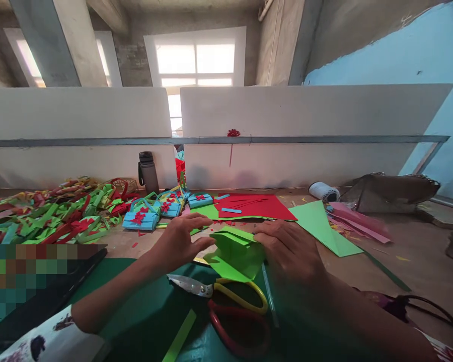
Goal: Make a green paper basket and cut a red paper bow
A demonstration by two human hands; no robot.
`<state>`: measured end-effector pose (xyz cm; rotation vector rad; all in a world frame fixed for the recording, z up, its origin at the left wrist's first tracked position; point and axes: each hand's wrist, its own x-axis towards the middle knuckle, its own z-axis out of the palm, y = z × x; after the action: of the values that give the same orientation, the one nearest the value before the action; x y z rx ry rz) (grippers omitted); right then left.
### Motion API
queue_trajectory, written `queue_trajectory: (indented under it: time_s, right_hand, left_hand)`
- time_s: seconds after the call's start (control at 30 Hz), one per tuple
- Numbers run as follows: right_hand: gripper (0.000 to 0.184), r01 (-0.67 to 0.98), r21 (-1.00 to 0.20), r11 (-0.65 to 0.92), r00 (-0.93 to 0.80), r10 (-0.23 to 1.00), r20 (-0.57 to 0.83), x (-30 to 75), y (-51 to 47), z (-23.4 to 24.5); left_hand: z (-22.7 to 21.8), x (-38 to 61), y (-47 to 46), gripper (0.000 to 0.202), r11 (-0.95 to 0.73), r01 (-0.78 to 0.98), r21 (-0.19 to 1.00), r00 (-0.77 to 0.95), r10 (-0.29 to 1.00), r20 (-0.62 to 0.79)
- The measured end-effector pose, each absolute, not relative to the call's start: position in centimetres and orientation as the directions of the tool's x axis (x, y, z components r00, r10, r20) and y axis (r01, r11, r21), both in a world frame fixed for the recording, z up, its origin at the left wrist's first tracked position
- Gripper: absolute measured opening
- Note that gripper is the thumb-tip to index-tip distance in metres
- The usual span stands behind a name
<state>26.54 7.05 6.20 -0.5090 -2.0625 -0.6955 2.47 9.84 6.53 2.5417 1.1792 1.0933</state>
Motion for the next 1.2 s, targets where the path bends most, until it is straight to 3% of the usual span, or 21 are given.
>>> queue_trajectory:
  time_s: [0.3, 0.63, 0.87, 1.1, 1.2]
  right_hand:
    - [0.024, 0.505, 0.261, 0.822, -0.541, 0.066, 0.838, 26.1, 6.1, 6.1]
    - [0.023, 0.485, 0.217, 0.847, -0.564, 0.113, 0.818, 26.1, 5.8, 5.9]
    - [0.022, 0.472, 0.256, 0.844, -0.597, 0.093, 0.797, 25.9, 5.6, 6.2]
    - [0.023, 0.484, 0.284, 0.828, -0.624, 0.098, 0.775, 25.8, 5.4, 6.3]
    - [0.024, 0.483, 0.291, 0.826, -0.623, 0.09, 0.777, 25.8, 5.5, 6.2]
  left_hand:
    - [5.6, 3.2, 10.1, 0.016, -0.741, 0.671, 0.008, 0.631, 0.576, 0.52]
    - [5.3, 3.2, 10.1, 0.023, -0.723, 0.68, -0.12, 0.647, 0.514, 0.563]
    - [5.0, 3.3, 10.3, 0.022, -0.794, 0.607, 0.023, 0.614, 0.488, 0.62]
    - [5.0, 3.8, 9.4, 0.035, -0.802, 0.578, 0.152, 0.529, 0.509, 0.679]
    - [5.5, 4.3, 8.8, 0.032, -0.814, 0.514, 0.27, 0.503, 0.541, 0.674]
